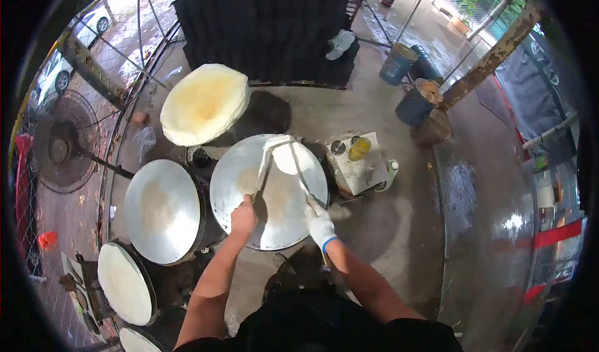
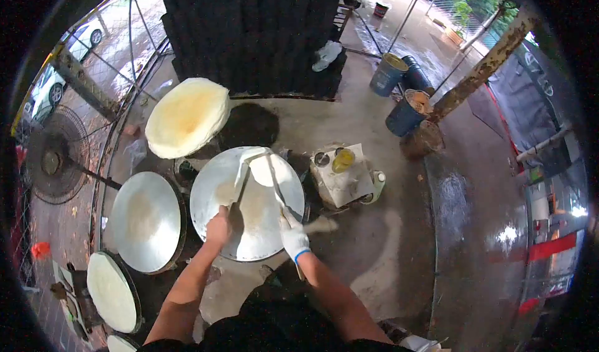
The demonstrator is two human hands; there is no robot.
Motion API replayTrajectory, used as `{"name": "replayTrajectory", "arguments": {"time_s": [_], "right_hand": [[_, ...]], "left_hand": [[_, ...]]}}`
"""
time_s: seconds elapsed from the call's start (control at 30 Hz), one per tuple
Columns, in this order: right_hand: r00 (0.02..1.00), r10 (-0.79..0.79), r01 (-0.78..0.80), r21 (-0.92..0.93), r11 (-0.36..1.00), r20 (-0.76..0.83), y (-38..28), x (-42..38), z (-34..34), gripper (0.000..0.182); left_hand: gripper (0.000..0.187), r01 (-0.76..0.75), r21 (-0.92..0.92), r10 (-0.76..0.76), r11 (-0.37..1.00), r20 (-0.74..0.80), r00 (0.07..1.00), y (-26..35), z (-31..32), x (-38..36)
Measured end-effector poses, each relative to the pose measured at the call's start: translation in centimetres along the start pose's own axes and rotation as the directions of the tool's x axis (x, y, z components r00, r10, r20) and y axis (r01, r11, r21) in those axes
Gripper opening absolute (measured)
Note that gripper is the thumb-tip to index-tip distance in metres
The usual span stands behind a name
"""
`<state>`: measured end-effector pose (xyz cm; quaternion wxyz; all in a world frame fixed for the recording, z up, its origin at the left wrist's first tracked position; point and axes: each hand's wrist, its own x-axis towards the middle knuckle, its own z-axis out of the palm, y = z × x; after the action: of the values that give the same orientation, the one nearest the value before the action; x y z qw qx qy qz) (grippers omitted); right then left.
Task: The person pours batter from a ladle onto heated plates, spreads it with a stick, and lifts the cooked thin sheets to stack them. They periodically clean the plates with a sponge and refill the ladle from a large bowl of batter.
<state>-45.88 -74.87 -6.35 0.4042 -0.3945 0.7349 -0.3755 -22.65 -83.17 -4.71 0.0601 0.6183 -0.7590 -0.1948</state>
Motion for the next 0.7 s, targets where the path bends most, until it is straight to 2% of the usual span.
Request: {"name": "replayTrajectory", "arguments": {"time_s": [0.07, 0.1, 0.2, 0.23, 0.27, 0.33, 0.4, 0.43, 0.47, 0.53, 0.57, 0.6, 0.63, 0.7], "right_hand": [[0.994, 0.036, -0.063, 0.289, 0.955, 0.099, 0.5, 1.3, 0.4, 0.040], [0.998, 0.066, -0.067, 0.246, 0.967, 0.011, 1.1, 0.3, 0.0, 0.040], [0.989, 0.110, -0.075, 0.298, 0.951, -0.103, 3.0, -2.7, 1.5, 0.041], [0.968, -0.138, 0.150, 0.043, 0.988, -0.212, 1.6, -3.0, 2.3, 0.041], [0.977, -0.121, 0.125, 0.011, 0.992, -0.177, 0.3, -2.3, 3.5, 0.041], [0.997, 0.002, -0.011, 0.121, 0.993, 0.080, -2.2, 0.1, 3.5, 0.040], [0.972, 0.171, -0.215, 0.316, 0.924, 0.163, 0.6, 2.5, 3.9, 0.039], [0.988, 0.130, -0.157, 0.533, 0.831, 0.089, 0.6, 1.2, 3.3, 0.039], [0.993, 0.122, -0.108, 0.554, 0.825, 0.012, -0.7, -0.4, 2.3, 0.041], [0.981, -0.083, 0.119, 0.208, 0.971, -0.173, 0.9, -1.2, 3.6, 0.042], [0.994, -0.043, 0.045, 0.012, 0.999, -0.101, -1.7, -2.2, 3.5, 0.040], [0.986, -0.158, 0.157, -0.010, 0.988, -0.059, 0.3, 0.2, 5.0, 0.039], [0.990, 0.113, -0.126, 0.162, 0.979, 0.084, -2.4, 0.5, 4.3, 0.038], [0.952, 0.222, -0.283, 0.328, 0.902, 0.210, -2.6, 1.8, 4.0, 0.038]], "left_hand": [[0.028, -0.002, 0.070, 0.004, 0.998, -0.031, 0.999, -1.7, -0.9, 0.2], [0.026, 0.025, 0.116, -0.023, 0.993, -0.026, 0.999, -2.4, -1.5, 0.1], [0.023, 0.079, 0.168, -0.075, 0.983, -0.033, 0.997, -3.5, -2.9, -0.4], [0.022, 0.081, 0.187, -0.073, 0.979, -0.046, 0.996, -3.8, -2.9, -0.5], [0.022, 0.078, 0.178, -0.068, 0.981, -0.062, 0.996, -4.0, -3.0, -0.5], [0.024, 0.077, 0.162, -0.063, 0.984, -0.093, 0.994, -4.0, -3.1, -0.8], [0.028, 0.078, 0.179, -0.060, 0.981, -0.105, 0.993, -4.8, -3.2, -1.1], [0.030, 0.081, 0.185, -0.060, 0.979, -0.114, 0.992, -5.3, -3.3, -1.2], [0.033, 0.072, 0.181, -0.047, 0.981, -0.139, 0.989, -5.6, -3.5, -1.4], [0.039, 0.057, 0.178, -0.023, 0.982, -0.185, 0.982, -6.5, -3.7, -2.5], [0.048, 0.033, 0.168, 0.002, 0.985, -0.205, 0.979, -7.2, -3.2, -2.8], [0.048, 0.023, 0.148, 0.008, 0.989, -0.204, 0.979, -7.5, -2.9, -3.1], [0.049, 0.015, 0.128, 0.011, 0.992, -0.202, 0.979, -7.4, -3.3, -3.8], [0.049, 0.019, 0.085, 0.001, 0.996, -0.221, 0.975, -7.6, -3.9, -4.7]]}}
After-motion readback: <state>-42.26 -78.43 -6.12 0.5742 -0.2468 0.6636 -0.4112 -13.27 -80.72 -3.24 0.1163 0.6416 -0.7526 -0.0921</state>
